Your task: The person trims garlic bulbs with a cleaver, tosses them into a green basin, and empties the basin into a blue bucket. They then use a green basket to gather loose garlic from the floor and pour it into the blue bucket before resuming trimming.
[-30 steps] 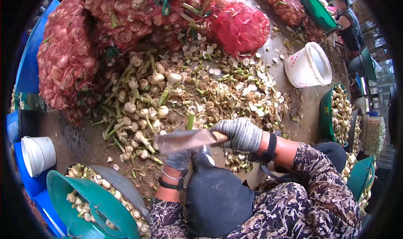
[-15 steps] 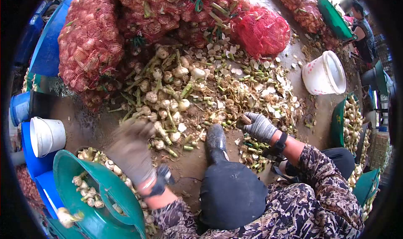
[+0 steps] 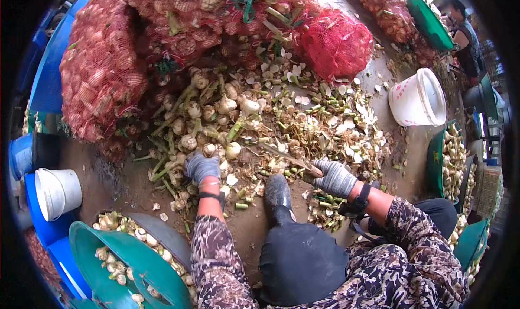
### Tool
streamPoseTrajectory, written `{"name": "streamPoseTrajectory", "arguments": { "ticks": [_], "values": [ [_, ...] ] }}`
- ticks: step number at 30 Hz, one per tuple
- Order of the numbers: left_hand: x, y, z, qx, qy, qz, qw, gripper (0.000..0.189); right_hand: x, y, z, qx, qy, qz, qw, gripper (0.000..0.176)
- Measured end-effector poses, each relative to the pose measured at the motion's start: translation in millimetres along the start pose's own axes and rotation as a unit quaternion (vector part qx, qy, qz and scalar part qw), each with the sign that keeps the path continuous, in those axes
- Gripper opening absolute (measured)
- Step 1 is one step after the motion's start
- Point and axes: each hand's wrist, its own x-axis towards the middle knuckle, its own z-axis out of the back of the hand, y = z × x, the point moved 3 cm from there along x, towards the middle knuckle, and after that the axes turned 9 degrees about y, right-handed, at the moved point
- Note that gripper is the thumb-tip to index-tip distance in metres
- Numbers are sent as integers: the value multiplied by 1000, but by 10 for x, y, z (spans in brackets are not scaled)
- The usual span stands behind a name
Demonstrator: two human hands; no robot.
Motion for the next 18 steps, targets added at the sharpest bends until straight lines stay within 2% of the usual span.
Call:
{"name": "streamPoseTrajectory", "arguments": {
  "ticks": [1,2,3,4,5,6,7,8,10,11,12,13,15,18],
  "values": [
    [-18,25,-44,-49,-15,-24,998,73,-8,47,25,3,10,9,1000,28],
    [-128,46,-109,-192,-61,-90,975,64,-15,96,43,5,19,17,1000,29],
    [-279,-13,-167,-466,14,-128,875,60,-7,112,34,-55,14,38,998,32],
    [-458,-71,-202,-697,88,-148,695,57,-36,165,37,-65,0,84,994,36],
    [-495,-8,-413,-769,189,-177,585,59,-50,281,62,-101,10,103,990,37],
    [-727,-108,-300,-810,156,-147,546,47,-59,410,80,-137,19,123,983,38],
    [-719,-29,-533,-811,156,-147,545,47,-74,513,73,-157,26,141,977,38],
    [-666,94,-955,-684,121,-236,680,31,-76,593,58,-172,19,167,971,32],
    [-791,209,-1438,-527,82,-316,784,22,-107,778,60,-221,47,163,960,24],
    [-933,187,-1439,-424,25,-383,820,30,-130,801,58,-189,35,209,959,17],
    [-1033,149,-1440,-313,-33,-442,840,38,-160,805,68,-189,32,208,959,17],
    [-1073,147,-1457,-311,-33,-444,840,38,-196,812,72,-215,42,197,956,16],
    [-1287,36,-1004,-164,-134,-449,868,43,-312,849,90,-237,47,185,953,15],
    [-1430,7,-822,-176,-116,-429,878,41,-416,888,125,-242,54,190,950,17]
  ]
}}
